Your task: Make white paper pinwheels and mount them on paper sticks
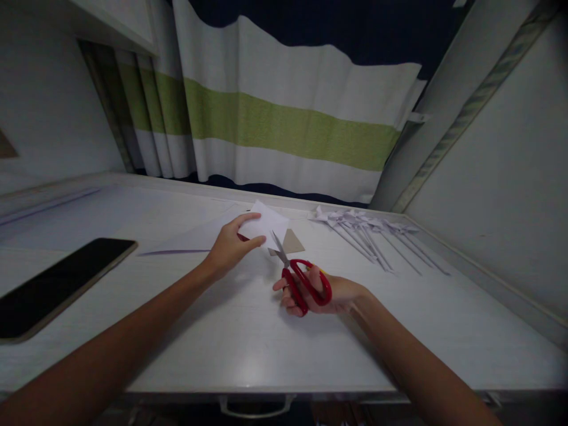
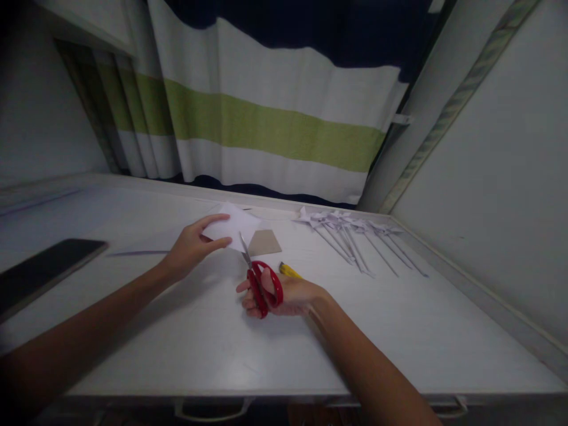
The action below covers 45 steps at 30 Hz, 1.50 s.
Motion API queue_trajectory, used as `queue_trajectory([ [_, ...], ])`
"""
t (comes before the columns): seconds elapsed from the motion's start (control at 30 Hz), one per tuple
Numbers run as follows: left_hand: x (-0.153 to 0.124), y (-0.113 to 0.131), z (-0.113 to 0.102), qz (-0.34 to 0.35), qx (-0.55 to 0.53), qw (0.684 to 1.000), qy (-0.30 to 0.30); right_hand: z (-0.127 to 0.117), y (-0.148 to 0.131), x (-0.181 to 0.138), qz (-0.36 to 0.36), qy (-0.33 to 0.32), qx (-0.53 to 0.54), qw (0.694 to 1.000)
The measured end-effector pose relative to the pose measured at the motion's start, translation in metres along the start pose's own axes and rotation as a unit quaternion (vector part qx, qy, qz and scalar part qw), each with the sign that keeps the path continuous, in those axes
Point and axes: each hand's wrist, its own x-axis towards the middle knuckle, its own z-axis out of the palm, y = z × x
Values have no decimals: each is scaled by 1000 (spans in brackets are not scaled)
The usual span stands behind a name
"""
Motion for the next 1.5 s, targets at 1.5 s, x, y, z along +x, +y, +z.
queue_trajectory([
  [1.5, 1, 1, -2, -3, -6, 1000, 5, -5, 8, 17, -64, 70, -37, 995],
])
